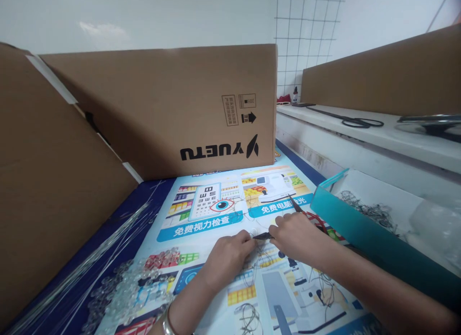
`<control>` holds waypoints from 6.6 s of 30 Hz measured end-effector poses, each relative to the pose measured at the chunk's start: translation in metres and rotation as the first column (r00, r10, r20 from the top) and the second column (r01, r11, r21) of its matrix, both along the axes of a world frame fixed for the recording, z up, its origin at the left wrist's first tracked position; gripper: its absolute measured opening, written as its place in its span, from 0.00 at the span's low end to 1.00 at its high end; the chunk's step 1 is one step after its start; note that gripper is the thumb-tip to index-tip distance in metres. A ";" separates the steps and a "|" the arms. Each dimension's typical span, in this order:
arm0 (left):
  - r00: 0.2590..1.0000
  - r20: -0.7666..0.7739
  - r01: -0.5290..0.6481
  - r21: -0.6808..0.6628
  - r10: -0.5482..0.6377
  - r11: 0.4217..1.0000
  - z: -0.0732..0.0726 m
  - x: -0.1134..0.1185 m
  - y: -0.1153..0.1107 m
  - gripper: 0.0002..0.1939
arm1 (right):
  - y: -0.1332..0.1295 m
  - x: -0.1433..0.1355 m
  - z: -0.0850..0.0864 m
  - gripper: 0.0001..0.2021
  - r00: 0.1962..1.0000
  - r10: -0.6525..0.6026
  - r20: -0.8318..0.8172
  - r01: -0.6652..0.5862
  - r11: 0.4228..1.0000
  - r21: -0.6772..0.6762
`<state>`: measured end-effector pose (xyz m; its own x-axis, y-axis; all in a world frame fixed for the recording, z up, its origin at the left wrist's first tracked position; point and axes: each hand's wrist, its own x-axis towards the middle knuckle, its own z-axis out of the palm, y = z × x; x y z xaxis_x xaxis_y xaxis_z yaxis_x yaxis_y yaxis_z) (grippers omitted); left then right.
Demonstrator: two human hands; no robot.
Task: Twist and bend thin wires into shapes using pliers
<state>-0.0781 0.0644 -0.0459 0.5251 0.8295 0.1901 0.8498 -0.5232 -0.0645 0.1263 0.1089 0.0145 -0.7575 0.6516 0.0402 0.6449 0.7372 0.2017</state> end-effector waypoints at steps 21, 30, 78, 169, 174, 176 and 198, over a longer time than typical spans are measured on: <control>1.000 0.006 -0.009 0.004 0.009 1.000 -0.003 0.001 -0.001 0.07 | -0.003 0.000 0.006 0.11 0.999 0.013 0.049 -0.011 0.999 -0.047; 1.000 0.006 -0.004 0.009 0.004 1.000 -0.001 0.002 -0.003 0.09 | -0.003 0.001 0.009 0.13 0.999 0.002 0.038 0.001 0.997 -0.081; 0.970 0.243 0.018 0.008 -0.019 1.000 0.013 -0.004 -0.004 0.11 | -0.009 -0.007 0.003 0.14 0.997 -0.076 -0.001 0.076 0.989 -0.129; 0.818 0.531 -0.109 -0.237 0.222 0.966 0.006 -0.014 0.003 0.11 | -0.022 -0.016 0.000 0.06 0.982 0.118 0.144 -0.131 0.988 0.084; 0.803 0.562 -0.053 -0.263 0.198 0.963 0.009 -0.018 0.003 0.09 | -0.020 -0.014 -0.003 0.04 0.995 0.082 0.061 -0.084 0.996 0.036; 0.799 0.570 -0.039 -0.267 0.190 0.963 0.010 -0.019 0.003 0.10 | -0.019 -0.013 -0.003 0.08 0.998 0.061 0.024 -0.061 0.998 0.004; 0.786 0.592 -0.007 -0.275 0.175 0.961 0.012 -0.020 0.001 0.09 | -0.006 -0.004 -0.018 0.12 0.997 0.027 -0.074 -0.036 0.992 -0.121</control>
